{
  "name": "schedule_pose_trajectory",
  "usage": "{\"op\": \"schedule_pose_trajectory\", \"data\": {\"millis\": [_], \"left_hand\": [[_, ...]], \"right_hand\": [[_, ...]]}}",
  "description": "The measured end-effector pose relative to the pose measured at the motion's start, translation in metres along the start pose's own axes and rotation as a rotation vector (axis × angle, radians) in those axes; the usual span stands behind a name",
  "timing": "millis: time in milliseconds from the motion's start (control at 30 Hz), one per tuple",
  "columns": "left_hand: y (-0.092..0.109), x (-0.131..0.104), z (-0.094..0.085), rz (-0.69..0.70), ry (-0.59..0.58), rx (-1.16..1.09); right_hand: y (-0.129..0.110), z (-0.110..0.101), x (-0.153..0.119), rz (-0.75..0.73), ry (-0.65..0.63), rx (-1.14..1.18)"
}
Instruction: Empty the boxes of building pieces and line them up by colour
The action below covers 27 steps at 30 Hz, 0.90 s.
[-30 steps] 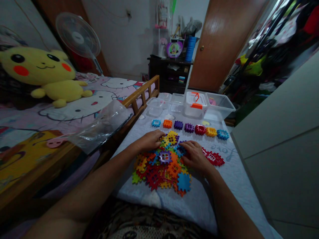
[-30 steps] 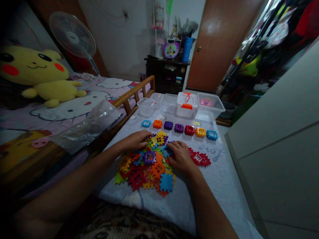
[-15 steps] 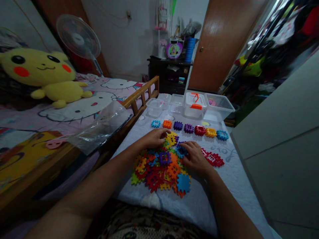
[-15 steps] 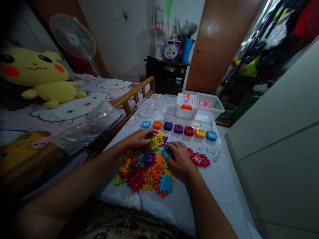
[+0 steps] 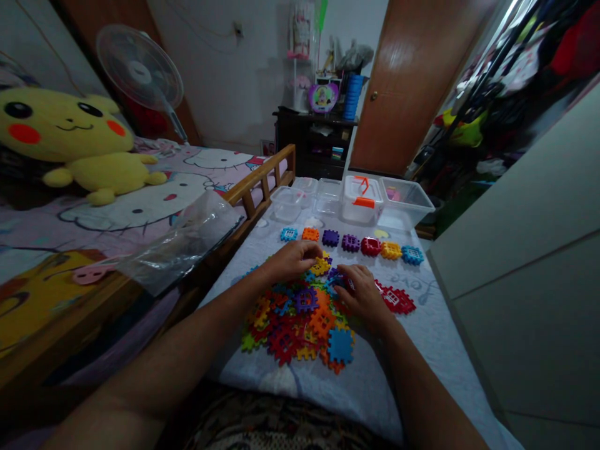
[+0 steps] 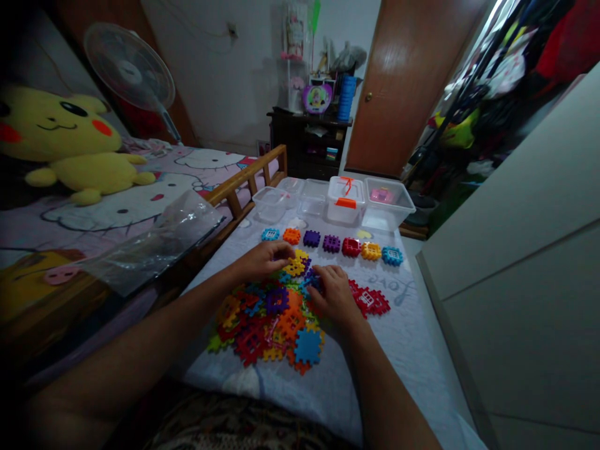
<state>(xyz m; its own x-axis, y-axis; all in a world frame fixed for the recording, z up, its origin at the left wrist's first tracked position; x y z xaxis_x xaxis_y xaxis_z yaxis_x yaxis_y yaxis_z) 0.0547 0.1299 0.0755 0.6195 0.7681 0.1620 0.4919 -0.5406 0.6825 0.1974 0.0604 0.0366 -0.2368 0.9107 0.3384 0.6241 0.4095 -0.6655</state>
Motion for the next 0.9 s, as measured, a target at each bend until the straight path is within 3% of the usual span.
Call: {"op": "schedule_pose_trajectory", "data": {"millis": [200, 300, 400, 467, 567, 633, 767, 900], "left_hand": [[0.004, 0.007, 0.019, -0.087, -0.001, -0.394], [0.011, 0.007, 0.034, -0.071, -0.071, -0.425], [0.01, 0.007, 0.037, -0.039, -0.107, -0.228], [0.002, 0.008, 0.026, -0.039, -0.052, 0.019], [-0.013, 0.01, 0.011, -0.069, 0.01, 0.388], [-0.022, 0.009, 0.011, -0.101, -0.02, 0.554], [-0.027, 0.008, 0.02, -0.16, -0.096, 0.691], [-0.025, 0.014, 0.029, -0.175, -0.128, 0.642]], "right_hand": [[0.021, -0.004, -0.002, 0.164, 0.138, 0.339], [0.027, -0.006, -0.002, 0.209, 0.183, 0.442], [0.032, -0.011, -0.003, 0.244, 0.204, 0.465], [0.034, -0.018, -0.005, 0.26, 0.22, 0.443], [0.035, -0.027, -0.007, 0.283, 0.235, 0.319], [0.036, -0.029, -0.007, 0.288, 0.215, 0.188], [0.029, -0.025, -0.003, 0.198, 0.165, -0.079], [0.027, -0.015, -0.003, 0.156, 0.075, -0.274]]}}
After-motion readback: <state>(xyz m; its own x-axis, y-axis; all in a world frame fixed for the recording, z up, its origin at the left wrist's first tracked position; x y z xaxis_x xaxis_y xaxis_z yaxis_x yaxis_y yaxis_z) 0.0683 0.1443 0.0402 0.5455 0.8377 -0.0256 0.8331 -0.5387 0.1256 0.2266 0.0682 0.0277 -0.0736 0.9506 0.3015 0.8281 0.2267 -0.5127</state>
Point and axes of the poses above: each hand's wrist, its own x-axis towards the middle knuckle, its own z-axis out of the palm, y = z × x, the point moved 10 cm from there along x, towards the middle knuckle, and after that the axes turned 8 degrees about x, right-handed, at the moved point
